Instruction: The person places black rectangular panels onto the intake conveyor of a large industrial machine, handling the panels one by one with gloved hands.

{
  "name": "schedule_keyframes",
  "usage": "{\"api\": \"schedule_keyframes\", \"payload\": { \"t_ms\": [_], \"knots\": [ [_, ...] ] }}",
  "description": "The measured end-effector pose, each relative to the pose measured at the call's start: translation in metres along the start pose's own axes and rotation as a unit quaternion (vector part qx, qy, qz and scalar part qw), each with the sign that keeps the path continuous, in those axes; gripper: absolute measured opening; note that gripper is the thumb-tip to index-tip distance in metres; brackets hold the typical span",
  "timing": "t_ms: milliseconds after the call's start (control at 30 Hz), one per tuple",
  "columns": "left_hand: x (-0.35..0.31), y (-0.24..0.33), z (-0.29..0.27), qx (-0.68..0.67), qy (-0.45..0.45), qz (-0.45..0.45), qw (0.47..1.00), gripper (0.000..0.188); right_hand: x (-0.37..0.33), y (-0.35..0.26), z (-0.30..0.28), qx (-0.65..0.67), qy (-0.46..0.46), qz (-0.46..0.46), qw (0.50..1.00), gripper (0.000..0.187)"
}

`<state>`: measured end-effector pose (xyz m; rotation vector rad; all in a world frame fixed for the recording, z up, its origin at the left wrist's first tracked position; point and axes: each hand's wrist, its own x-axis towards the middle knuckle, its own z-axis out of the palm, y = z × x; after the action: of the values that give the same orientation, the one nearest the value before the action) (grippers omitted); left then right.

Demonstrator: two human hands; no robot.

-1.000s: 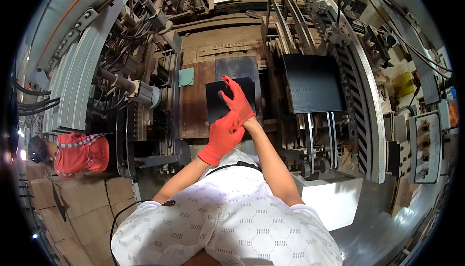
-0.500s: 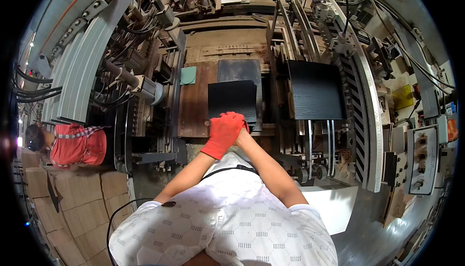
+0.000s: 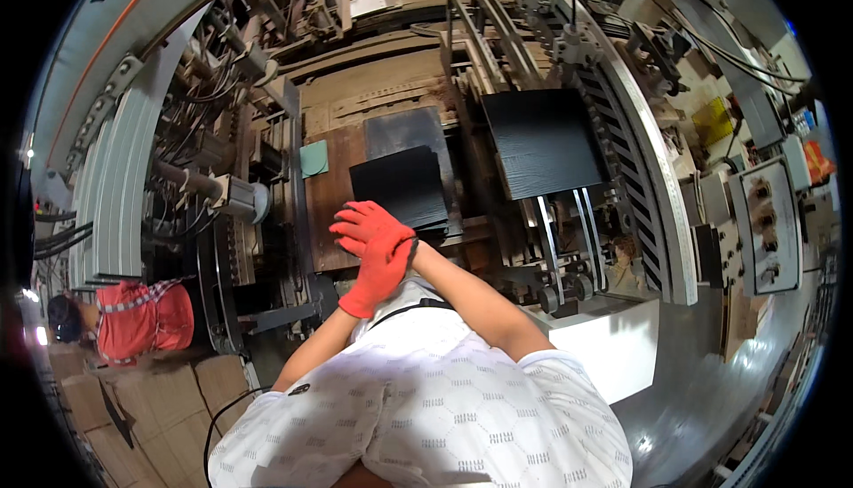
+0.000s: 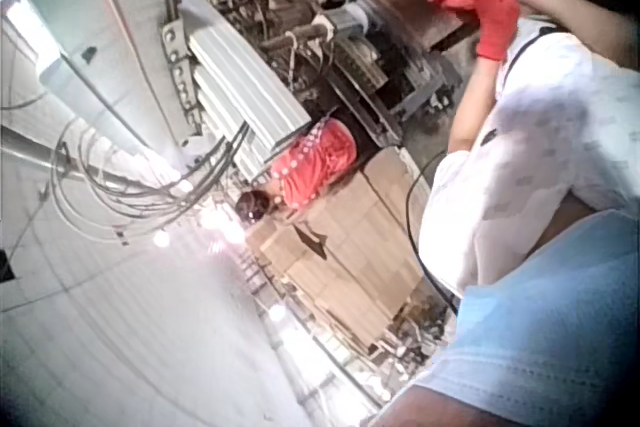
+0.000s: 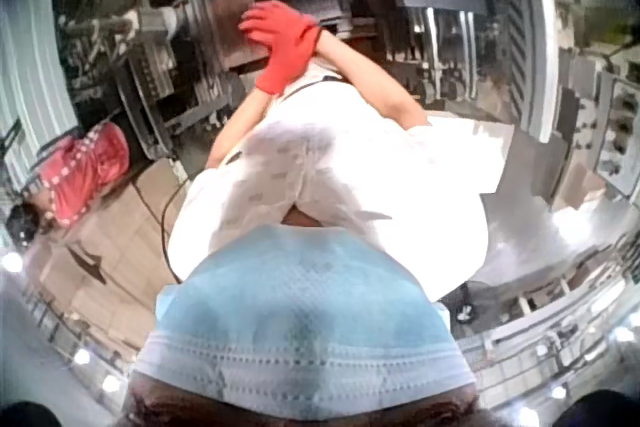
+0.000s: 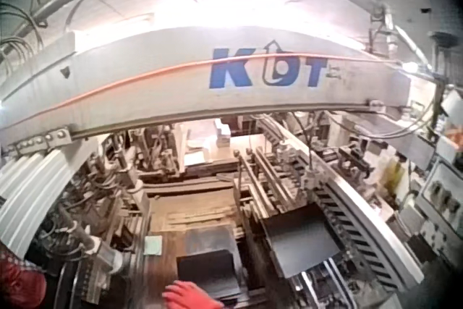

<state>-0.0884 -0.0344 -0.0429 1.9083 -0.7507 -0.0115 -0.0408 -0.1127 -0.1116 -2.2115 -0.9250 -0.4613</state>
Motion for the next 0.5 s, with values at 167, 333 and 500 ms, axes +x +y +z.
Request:
{"api": "schedule_keyframes", "payload": {
  "t_ms": [167, 333, 500],
  "knots": [
    [-0.002, -0.009, -0.008, 0.001, -0.093, 0.106, 0.990, 0.013, -0.019, 0.017, 0.002, -0.066, 0.080, 0.072, 0.992, 0.036],
    [-0.004, -0.034, -0.021, 0.179, -0.127, 0.179, 0.959, 0.018, -0.051, 0.043, 0.006, -0.078, 0.170, 0.397, 0.899, 0.058],
    [-0.003, -0.037, 0.003, 0.167, 0.033, 0.004, 0.985, 0.021, -0.045, 0.052, 0.019, 0.043, 0.284, 0.415, 0.863, 0.066]
  ]
}}
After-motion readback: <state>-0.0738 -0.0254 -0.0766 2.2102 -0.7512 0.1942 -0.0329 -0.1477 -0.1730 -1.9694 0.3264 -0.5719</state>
